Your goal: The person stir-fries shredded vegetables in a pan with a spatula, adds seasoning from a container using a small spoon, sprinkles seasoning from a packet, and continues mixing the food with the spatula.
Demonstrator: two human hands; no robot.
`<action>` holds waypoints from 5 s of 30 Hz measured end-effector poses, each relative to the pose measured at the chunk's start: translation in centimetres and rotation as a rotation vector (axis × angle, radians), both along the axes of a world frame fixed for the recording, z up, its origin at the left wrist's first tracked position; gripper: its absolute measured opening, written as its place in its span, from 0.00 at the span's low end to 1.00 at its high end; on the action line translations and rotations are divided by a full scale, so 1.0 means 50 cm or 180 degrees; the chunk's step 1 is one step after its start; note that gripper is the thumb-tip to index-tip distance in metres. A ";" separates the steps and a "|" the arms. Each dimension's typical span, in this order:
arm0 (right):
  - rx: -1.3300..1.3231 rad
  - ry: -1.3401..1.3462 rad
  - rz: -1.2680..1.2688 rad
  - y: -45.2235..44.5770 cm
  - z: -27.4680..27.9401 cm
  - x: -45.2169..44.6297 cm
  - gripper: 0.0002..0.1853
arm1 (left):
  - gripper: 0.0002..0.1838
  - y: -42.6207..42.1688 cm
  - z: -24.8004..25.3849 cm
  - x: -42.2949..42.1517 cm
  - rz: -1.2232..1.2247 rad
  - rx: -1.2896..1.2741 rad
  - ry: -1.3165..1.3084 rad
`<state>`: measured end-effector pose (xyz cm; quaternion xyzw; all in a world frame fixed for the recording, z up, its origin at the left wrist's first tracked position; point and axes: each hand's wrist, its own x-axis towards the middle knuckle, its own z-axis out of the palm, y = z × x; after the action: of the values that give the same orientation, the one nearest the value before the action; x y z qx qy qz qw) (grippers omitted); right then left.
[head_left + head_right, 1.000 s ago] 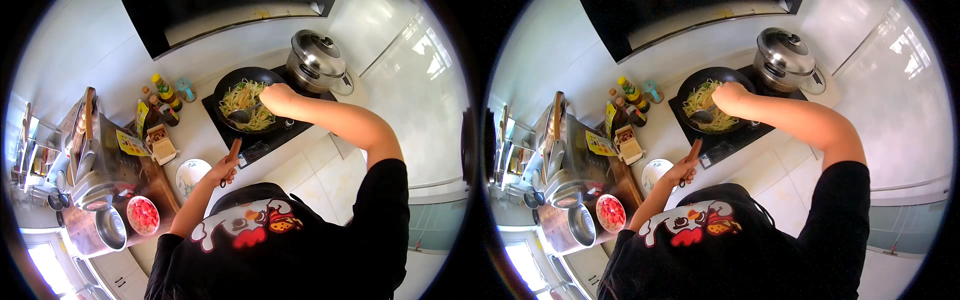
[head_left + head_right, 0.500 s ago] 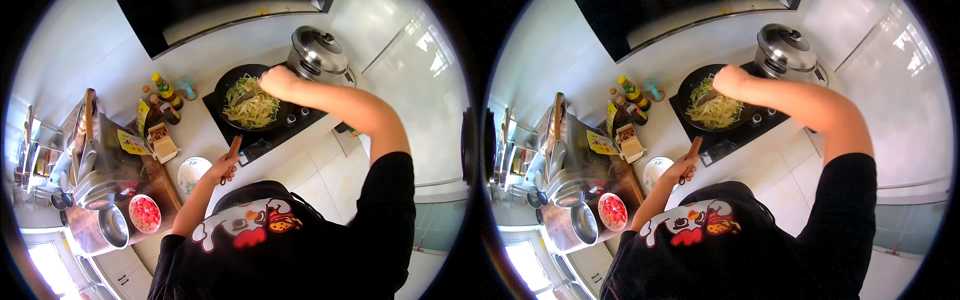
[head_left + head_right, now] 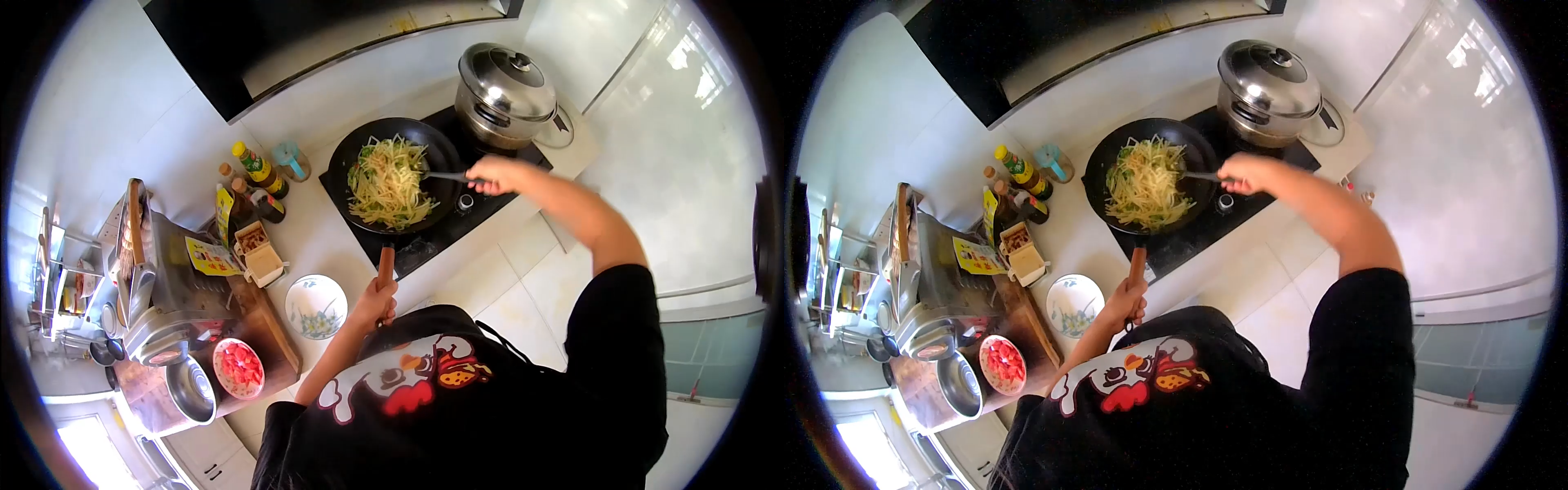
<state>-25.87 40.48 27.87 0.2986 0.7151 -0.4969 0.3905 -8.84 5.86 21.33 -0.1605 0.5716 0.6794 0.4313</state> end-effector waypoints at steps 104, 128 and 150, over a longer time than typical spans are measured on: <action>0.1981 0.0996 0.2097 -0.142 0.204 0.018 0.13 | 0.21 -0.066 -0.034 -0.038 -0.0300 0.0273 0.0025; 0.3604 0.3248 0.3877 -0.234 0.200 -0.070 0.06 | 0.20 -0.057 -0.015 -0.034 -0.0283 0.0101 -0.0009; 0.3678 0.3125 0.4084 -0.240 0.195 -0.072 0.06 | 0.20 -0.057 -0.016 -0.037 -0.0345 0.0054 0.0023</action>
<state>-29.50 28.48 37.60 -0.2393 0.9560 0.1648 0.0405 -10.68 2.99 20.52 -0.1233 0.5752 0.6604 0.4667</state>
